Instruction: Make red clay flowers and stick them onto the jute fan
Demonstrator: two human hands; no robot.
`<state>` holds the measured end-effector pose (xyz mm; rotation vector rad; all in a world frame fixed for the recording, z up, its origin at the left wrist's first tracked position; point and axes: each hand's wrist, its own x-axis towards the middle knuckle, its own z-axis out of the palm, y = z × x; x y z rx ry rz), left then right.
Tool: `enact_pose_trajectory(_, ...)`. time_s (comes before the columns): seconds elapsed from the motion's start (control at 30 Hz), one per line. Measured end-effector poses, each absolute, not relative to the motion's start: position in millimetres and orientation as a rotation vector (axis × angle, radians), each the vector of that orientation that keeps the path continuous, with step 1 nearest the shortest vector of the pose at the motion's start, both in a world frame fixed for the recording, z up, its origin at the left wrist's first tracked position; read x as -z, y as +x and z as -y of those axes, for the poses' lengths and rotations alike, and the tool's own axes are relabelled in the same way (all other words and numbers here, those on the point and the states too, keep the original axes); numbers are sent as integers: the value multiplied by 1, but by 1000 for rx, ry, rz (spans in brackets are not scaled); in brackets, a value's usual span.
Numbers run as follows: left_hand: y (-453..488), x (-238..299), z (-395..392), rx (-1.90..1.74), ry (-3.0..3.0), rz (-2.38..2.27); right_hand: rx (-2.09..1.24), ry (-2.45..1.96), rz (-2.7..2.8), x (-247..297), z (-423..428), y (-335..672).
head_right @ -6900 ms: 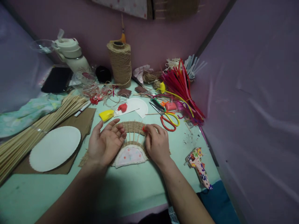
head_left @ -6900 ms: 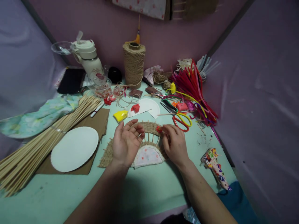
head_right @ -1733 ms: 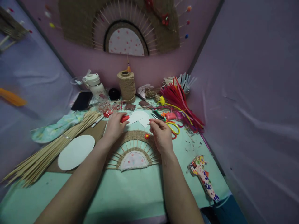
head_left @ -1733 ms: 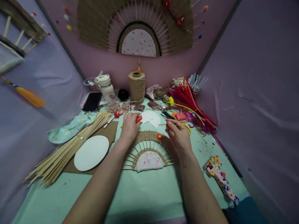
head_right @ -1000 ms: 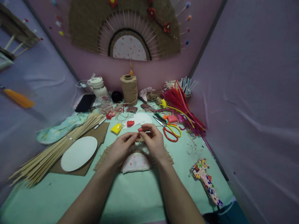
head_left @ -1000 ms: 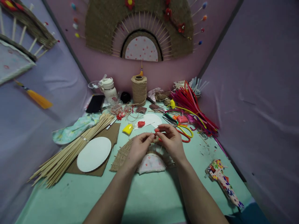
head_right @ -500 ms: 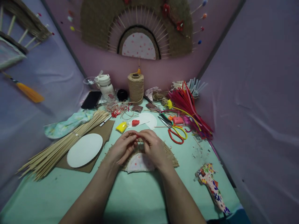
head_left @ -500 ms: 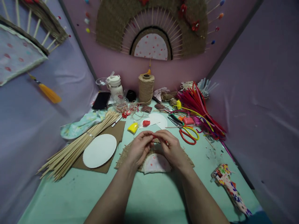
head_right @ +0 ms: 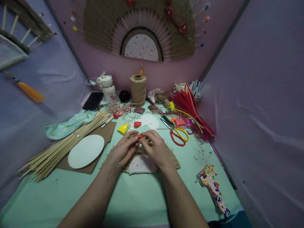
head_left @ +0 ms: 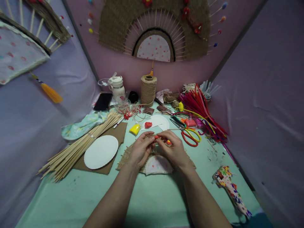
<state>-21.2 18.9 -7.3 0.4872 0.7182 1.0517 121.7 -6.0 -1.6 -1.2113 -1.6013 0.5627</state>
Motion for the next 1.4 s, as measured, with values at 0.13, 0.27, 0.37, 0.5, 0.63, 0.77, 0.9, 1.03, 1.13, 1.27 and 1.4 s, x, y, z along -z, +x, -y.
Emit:
enact_pose_trajectory(0.13,-22,5,-18,-1051,532,-703,-485,-1211,1599,1,6,123)
enact_pose_trajectory(0.27,-21,3,-18,-1055,620,-775,-488,-1226,1625,1,6,123)
enact_pose_trajectory(0.37,-20,6,-19,-1080,725,-859,-484,-1241,1694,1,6,121)
enact_pose_trajectory(0.5,-21,13,-21,-1103,778,-870,-365,-1252,1779,5,6,120)
enact_pose_trajectory(0.63,-20,16,-21,-1093,879,-915,-252,-1269,1820,11,5,119)
enact_pose_trajectory(0.77,-18,14,-18,-1082,990,-937,-291,-1299,1737,10,6,115)
enact_pose_trajectory(0.9,-21,10,-21,-1162,1066,-1013,-964,-1154,1267,-2,8,122)
enact_pose_trajectory(1.03,-32,3,-32,-1313,774,-988,-1331,-851,765,-20,6,148)
enact_pose_trajectory(1.13,-41,-1,-41,-1365,530,-781,-1316,-684,495,-25,5,168)
enact_pose_trajectory(1.27,-51,-3,-46,-1387,347,-594,-1186,-641,391,-17,16,182)
enact_pose_trajectory(1.4,-57,-4,-49,-1423,278,-432,-1091,-666,280,5,33,183)
